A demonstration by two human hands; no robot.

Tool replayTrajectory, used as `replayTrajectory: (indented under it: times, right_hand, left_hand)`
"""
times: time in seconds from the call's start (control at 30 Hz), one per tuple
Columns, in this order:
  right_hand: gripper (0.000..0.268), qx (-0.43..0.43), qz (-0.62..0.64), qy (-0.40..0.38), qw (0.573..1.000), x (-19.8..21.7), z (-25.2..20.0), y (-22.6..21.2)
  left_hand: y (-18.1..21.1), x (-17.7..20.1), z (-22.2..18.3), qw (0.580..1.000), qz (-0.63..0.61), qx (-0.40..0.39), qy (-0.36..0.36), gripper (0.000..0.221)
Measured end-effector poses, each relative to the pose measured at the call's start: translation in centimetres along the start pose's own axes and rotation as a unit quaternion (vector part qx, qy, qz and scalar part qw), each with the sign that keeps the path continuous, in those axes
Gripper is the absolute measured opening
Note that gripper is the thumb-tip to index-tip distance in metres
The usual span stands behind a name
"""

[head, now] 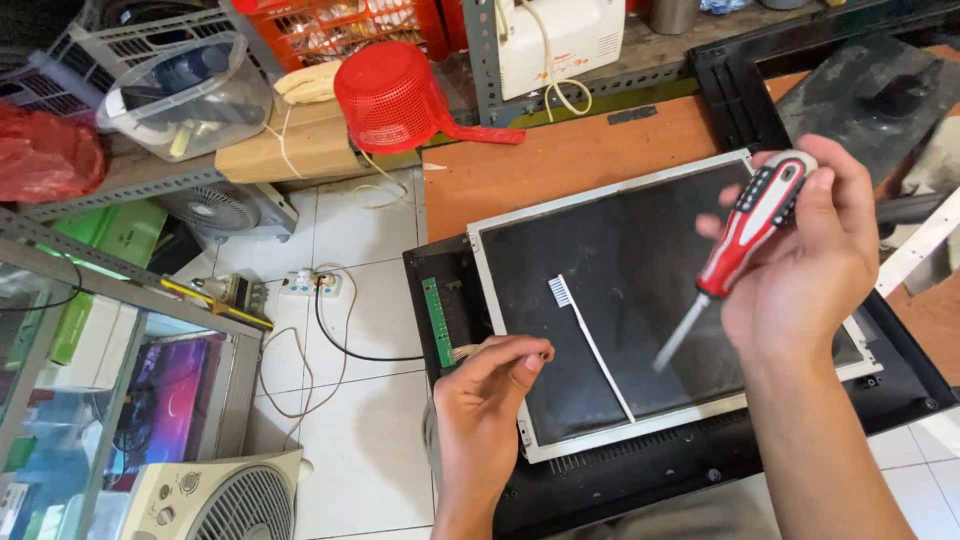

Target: Disassembling an LCD monitor to access and clean internal components using a screwdriver and a brush.

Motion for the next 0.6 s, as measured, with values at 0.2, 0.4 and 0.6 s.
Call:
replayTrajectory:
  times: [0.2,0.4,0.6]
  right_hand:
    - [0.022,0.011,-0.187,-0.199,0.962,0.5,-2.1,-0.5]
    - [0.032,0.217,-0.329,-0.478,0.785,0.6,-4.9,-1.6]
    - [0.020,0.233,-0.373,-0.495,0.749,2.7,-4.8,-2.8]
  left_hand:
    - [0.3,-1.9,-0.8,0.990,-0.108,0.091,0.026,0.016]
    - [-0.6,-4.2,-0.9,0.971,-0.204,0.103,0.067,0.021]
    - [-1.7,-6.3,-1.1,0.954,-0.227,0.178,0.079,0.021]
Point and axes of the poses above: each hand's wrist, its own z-axis towards the middle knuckle, its own x-axis out of the back of the hand, y = z × x, the point moved 1 cm from there along z, towards the middle knuckle
